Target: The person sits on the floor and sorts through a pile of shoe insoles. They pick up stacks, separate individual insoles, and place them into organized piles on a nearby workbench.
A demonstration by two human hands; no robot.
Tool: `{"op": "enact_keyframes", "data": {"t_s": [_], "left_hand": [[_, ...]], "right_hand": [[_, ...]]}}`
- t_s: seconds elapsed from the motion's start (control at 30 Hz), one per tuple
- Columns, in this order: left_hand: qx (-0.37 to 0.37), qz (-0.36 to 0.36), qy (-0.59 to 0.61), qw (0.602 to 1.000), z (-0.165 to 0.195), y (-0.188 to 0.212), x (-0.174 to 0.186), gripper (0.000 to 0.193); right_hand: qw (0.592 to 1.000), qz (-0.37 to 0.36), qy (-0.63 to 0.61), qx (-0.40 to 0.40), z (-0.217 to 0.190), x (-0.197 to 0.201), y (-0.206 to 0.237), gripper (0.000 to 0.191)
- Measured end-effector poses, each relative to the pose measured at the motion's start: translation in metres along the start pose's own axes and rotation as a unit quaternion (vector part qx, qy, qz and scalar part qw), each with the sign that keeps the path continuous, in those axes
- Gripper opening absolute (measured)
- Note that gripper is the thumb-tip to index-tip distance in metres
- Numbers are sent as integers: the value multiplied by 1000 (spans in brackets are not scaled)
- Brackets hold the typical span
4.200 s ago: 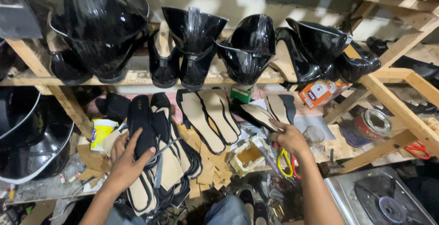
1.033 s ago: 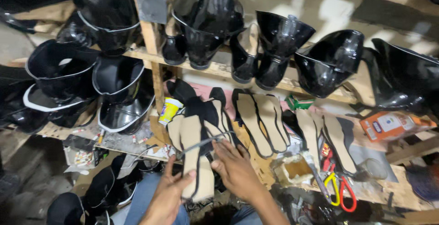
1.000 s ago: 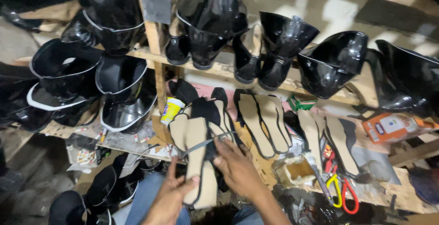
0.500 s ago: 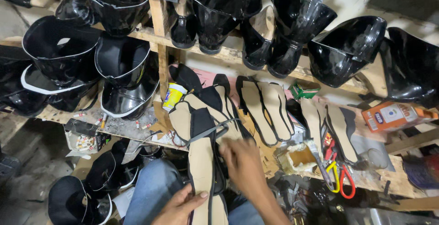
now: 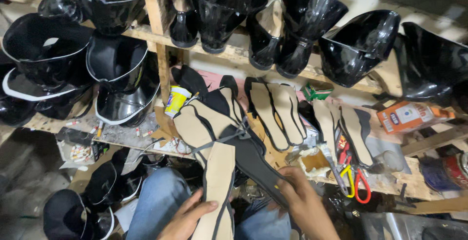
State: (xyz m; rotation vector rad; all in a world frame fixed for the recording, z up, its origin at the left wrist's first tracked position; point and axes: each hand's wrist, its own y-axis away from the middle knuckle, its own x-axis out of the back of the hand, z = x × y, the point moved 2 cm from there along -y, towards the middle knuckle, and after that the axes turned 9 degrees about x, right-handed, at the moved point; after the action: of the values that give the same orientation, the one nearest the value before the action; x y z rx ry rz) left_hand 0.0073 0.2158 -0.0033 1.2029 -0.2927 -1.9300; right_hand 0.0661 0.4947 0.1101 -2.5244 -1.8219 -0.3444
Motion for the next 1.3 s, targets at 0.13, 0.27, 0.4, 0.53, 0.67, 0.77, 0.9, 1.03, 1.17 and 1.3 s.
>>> {"op": "enact_keyframes", "data": {"t_s": [0.13, 0.27, 0.4, 0.53, 0.67, 0.77, 0.9, 1.03, 1.17, 1.3], "left_hand": [[20, -39, 109, 993, 26, 19, -54, 64], [-35, -18, 152, 988, 37, 17, -83, 54], [-35, -10, 187, 982, 39, 2, -93, 59], [-68, 28, 145, 987, 45, -2, -91, 46], [-92, 42, 119, 988, 49, -5, -88, 45], [-73, 36, 94, 992, 52, -9, -87, 53], [-58, -66, 106, 990, 61, -2, -83, 64], [-70, 18, 69, 995, 64, 10, -79, 42], [-106, 29, 106, 988, 62, 13, -81, 39], [-104, 54, 133, 984, 62, 10, -80, 39]], "right_hand": [[983, 67, 172, -2, 10, 38, 30, 49], [730, 59, 487, 476, 29, 25, 50, 52], [725, 49, 516, 454, 82, -17, 66, 54], [840, 42, 357, 407, 92, -21, 63, 76], [873, -34, 366, 321, 75, -29, 66, 80], [918, -21, 336, 212, 59, -20, 60, 66], [944, 152, 180, 231, 30, 18, 30, 54], [854, 214, 378, 287, -3, 71, -22, 48], [857, 257, 423, 147, -16, 119, -78, 59], [766, 236, 563, 201, -36, 127, -96, 71]]}}
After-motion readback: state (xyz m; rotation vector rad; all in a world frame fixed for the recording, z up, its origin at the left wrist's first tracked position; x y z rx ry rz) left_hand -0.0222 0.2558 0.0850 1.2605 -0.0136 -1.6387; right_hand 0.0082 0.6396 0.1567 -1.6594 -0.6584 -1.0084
